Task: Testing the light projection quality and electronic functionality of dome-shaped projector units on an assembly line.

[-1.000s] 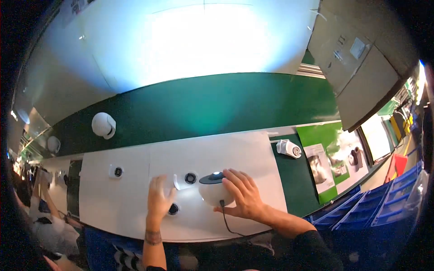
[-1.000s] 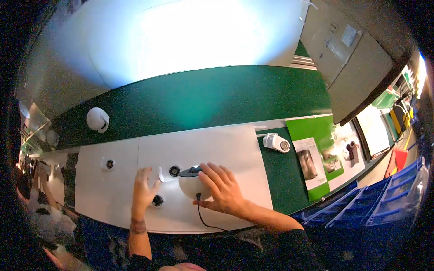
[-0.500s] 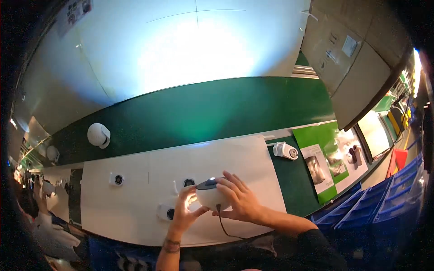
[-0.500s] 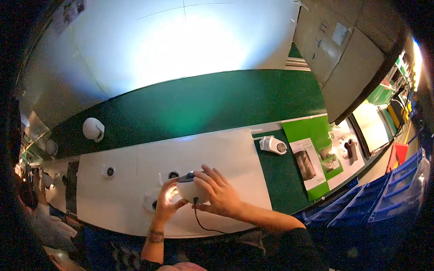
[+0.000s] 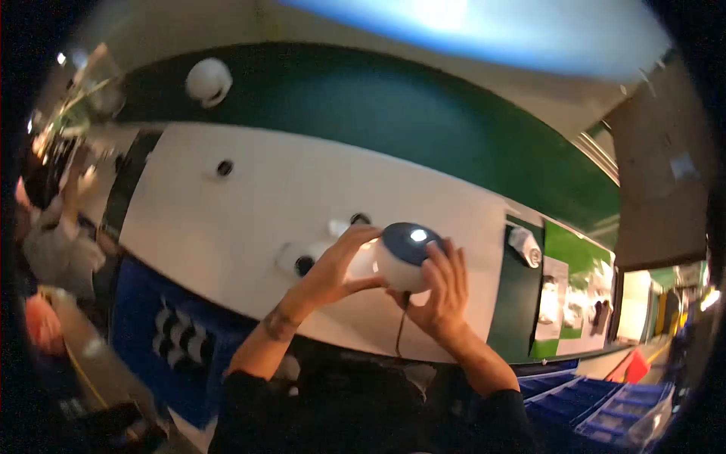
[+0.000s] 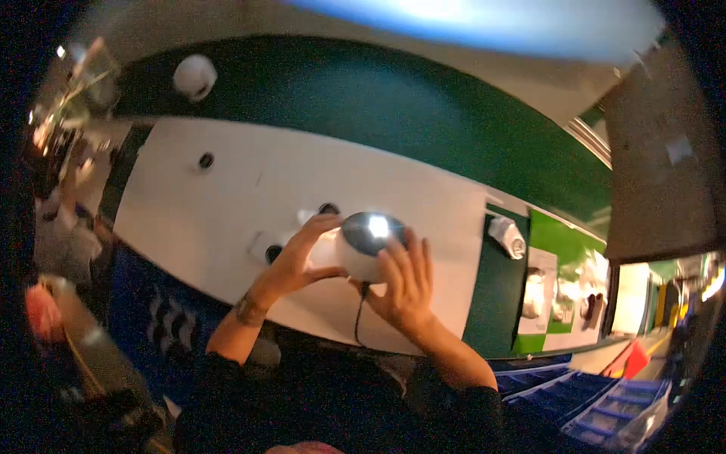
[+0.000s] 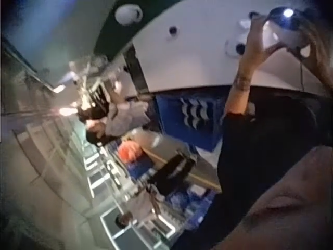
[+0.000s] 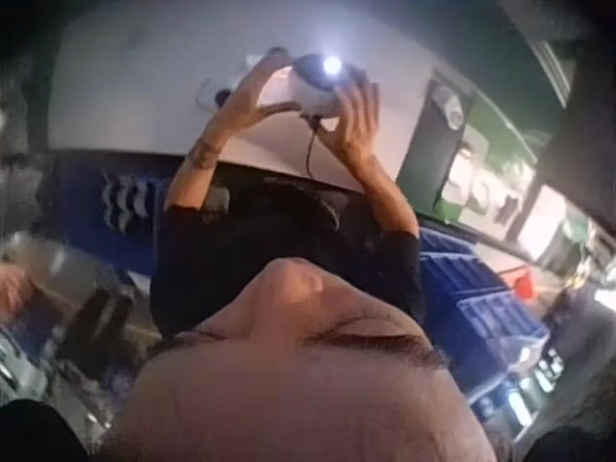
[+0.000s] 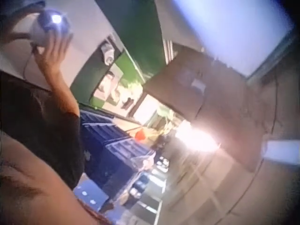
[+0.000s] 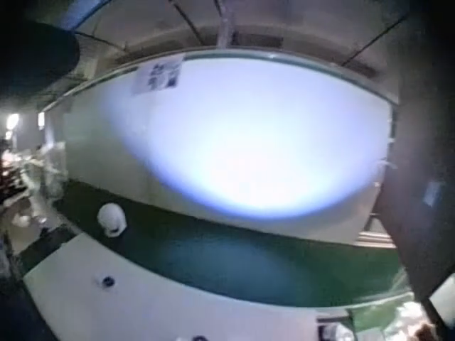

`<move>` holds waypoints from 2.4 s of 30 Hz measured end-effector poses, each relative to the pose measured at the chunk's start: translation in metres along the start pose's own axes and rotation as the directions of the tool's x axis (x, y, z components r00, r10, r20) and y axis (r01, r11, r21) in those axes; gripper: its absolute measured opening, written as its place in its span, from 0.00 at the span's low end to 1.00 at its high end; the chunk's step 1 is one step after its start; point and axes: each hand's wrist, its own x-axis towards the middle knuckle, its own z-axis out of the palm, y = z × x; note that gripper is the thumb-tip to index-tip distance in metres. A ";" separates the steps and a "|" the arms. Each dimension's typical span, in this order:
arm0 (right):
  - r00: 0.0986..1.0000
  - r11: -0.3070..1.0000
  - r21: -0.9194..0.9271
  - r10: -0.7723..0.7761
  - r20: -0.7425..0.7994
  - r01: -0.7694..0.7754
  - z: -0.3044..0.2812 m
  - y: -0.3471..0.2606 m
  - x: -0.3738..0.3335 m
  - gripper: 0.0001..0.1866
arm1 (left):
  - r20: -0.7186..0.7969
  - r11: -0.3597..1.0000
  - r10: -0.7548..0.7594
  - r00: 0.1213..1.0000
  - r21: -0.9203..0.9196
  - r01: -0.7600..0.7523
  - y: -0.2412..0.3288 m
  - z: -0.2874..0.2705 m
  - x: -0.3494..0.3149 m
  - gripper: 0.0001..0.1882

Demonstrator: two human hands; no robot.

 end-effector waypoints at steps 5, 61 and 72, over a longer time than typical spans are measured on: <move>1.000 1.000 0.010 0.007 -0.014 -0.006 -0.006 -0.006 0.019 0.50 | 0.014 0.986 -0.003 1.000 0.166 0.001 0.013 -0.025 -0.004 0.41; 0.994 0.979 0.178 0.091 0.062 -0.101 -0.018 0.010 0.033 0.52 | 0.114 0.738 -0.447 0.887 -0.514 0.438 0.008 0.026 0.013 0.39; 0.982 0.984 0.103 0.132 0.133 -0.146 -0.022 0.012 0.042 0.57 | 0.178 0.869 -0.488 0.854 0.008 0.495 0.001 -0.002 0.034 0.36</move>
